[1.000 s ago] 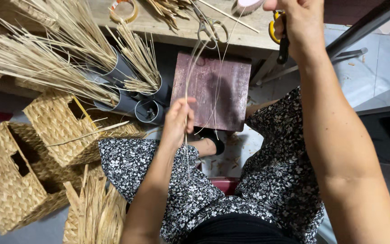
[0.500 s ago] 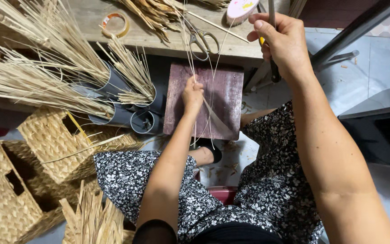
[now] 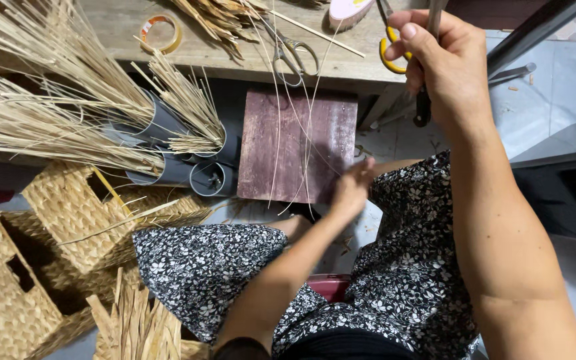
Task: The person sits at a craft workbench and prepares thin rattan strips for basket weaving. They pull long strips from a bundle, shave and trim the strip ends with a small knife, bend and weave the strips together across their lap, and set finished strips aside with the woven basket pieces.
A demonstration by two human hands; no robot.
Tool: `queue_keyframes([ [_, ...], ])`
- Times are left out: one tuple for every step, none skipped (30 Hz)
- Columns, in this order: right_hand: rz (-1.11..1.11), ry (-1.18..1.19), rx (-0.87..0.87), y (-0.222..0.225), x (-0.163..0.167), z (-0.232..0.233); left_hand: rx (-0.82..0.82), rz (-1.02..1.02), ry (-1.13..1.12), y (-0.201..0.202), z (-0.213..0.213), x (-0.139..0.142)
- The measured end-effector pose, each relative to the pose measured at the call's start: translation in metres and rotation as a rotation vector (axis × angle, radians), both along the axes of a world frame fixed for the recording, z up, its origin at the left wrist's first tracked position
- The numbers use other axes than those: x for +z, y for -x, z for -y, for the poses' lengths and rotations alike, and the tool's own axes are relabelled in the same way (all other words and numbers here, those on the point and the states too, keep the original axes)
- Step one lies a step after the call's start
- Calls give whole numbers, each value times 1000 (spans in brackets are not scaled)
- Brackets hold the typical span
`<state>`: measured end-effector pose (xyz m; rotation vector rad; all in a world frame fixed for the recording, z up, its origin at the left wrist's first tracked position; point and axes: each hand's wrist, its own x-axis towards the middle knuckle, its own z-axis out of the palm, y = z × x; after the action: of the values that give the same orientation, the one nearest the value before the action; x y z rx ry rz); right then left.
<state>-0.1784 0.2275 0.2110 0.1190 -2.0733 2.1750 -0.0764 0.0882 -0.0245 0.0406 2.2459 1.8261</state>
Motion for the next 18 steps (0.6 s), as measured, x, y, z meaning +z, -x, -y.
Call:
queue_keyframes([
  [3, 9, -6, -5, 0, -3, -9, -28, -59, -7, -20, -9],
  [13, 11, -14, -9, 0, -8, -8, -91, -10, -6, -37, -18],
  [22, 14, -23, -14, -1, -13, -7, -156, 39, -2, -49, -25],
  [32, 18, -29, -18, -2, -18, -5, -221, 89, 1, -58, -31],
  [32, 16, -42, -21, -3, -24, -81, -170, 216, 6, -67, -35],
  [30, 15, -54, -24, -5, -31, -159, -120, 344, 13, -75, -36],
  [26, 14, -68, -27, -7, -39, -241, -75, 471, 19, -79, -35],
  [34, 44, -76, -28, -8, -46, -154, 5, 388, 20, -81, -36],
  [41, 74, -83, -29, -10, -53, -64, 83, 304, 21, -83, -38],
  [48, 103, -88, -30, -11, -61, 27, 161, 218, 22, -85, -39],
  [46, 94, -107, -32, -11, -67, 109, 161, 248, 23, -86, -38],
  [45, 85, -124, -33, -12, -73, 186, 167, 257, 25, -87, -37],
  [45, 78, -142, -35, -13, -78, 267, 171, 261, 26, -86, -37],
  [46, 89, -138, -36, -13, -81, 343, 203, 227, 27, -86, -37],
  [46, 99, -134, -37, -13, -84, 406, 234, 190, 28, -85, -38],
  [46, 108, -128, -37, -13, -86, 476, 267, 153, 29, -83, -39],
  [41, 105, -119, -36, -13, -86, 520, 286, 128, 30, -81, -40],
  [36, 103, -112, -36, -13, -86, 555, 297, 113, 31, -79, -42],
])
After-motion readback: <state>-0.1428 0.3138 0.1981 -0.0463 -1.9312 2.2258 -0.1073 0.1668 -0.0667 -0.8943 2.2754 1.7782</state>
